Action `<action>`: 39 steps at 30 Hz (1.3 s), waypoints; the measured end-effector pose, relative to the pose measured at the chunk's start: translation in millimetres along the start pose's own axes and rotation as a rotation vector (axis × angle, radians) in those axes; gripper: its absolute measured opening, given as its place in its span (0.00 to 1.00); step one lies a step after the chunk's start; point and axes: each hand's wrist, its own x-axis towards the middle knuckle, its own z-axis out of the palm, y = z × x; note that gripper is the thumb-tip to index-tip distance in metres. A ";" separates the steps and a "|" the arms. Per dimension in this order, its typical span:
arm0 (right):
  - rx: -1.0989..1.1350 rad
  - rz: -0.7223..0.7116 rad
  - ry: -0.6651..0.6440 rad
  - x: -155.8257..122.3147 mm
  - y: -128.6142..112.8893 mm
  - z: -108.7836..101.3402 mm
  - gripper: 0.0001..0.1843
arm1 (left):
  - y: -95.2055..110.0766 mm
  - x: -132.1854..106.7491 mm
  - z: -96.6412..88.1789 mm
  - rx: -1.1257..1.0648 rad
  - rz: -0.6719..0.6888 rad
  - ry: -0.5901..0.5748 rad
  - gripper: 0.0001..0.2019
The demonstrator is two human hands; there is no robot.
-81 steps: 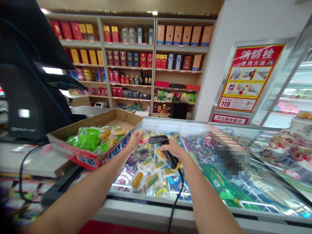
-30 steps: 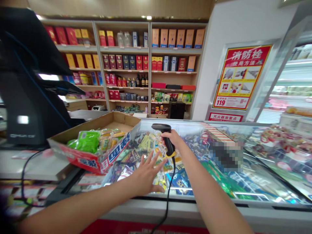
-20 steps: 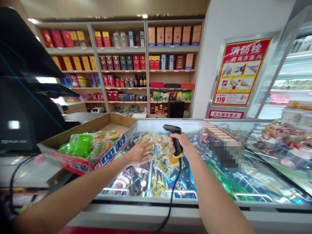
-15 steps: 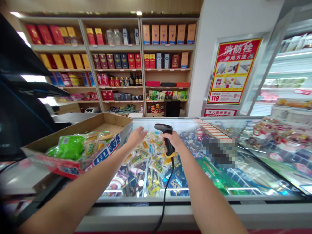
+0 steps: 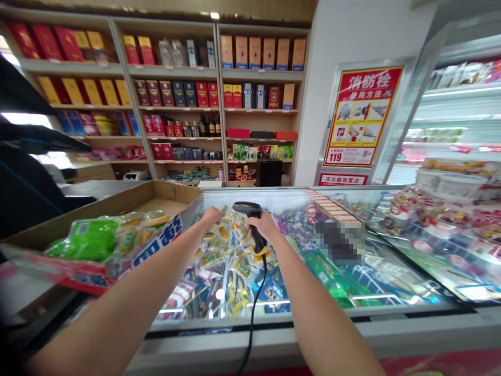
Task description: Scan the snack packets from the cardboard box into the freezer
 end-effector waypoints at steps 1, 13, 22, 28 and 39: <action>0.000 0.003 -0.006 -1.1 -1.4 0.5 0.08 | 2.8 -3.1 -6.0 -0.061 -0.014 -0.006 0.10; 0.042 0.037 -0.351 -16.1 -9.7 12.3 0.11 | -16.7 -80.3 -41.1 -1.029 -0.098 -0.011 0.09; -0.074 0.007 -0.370 -19.1 -10.4 14.9 0.11 | -18.7 -73.7 -41.6 -0.958 0.018 -0.019 0.10; -0.106 0.001 -0.371 -21.9 -13.1 18.0 0.10 | -18.9 -76.5 -39.2 -0.967 0.059 -0.035 0.10; -0.123 -0.001 -0.374 -24.0 -15.6 19.6 0.10 | -18.0 -77.4 -39.8 -0.943 0.088 -0.034 0.12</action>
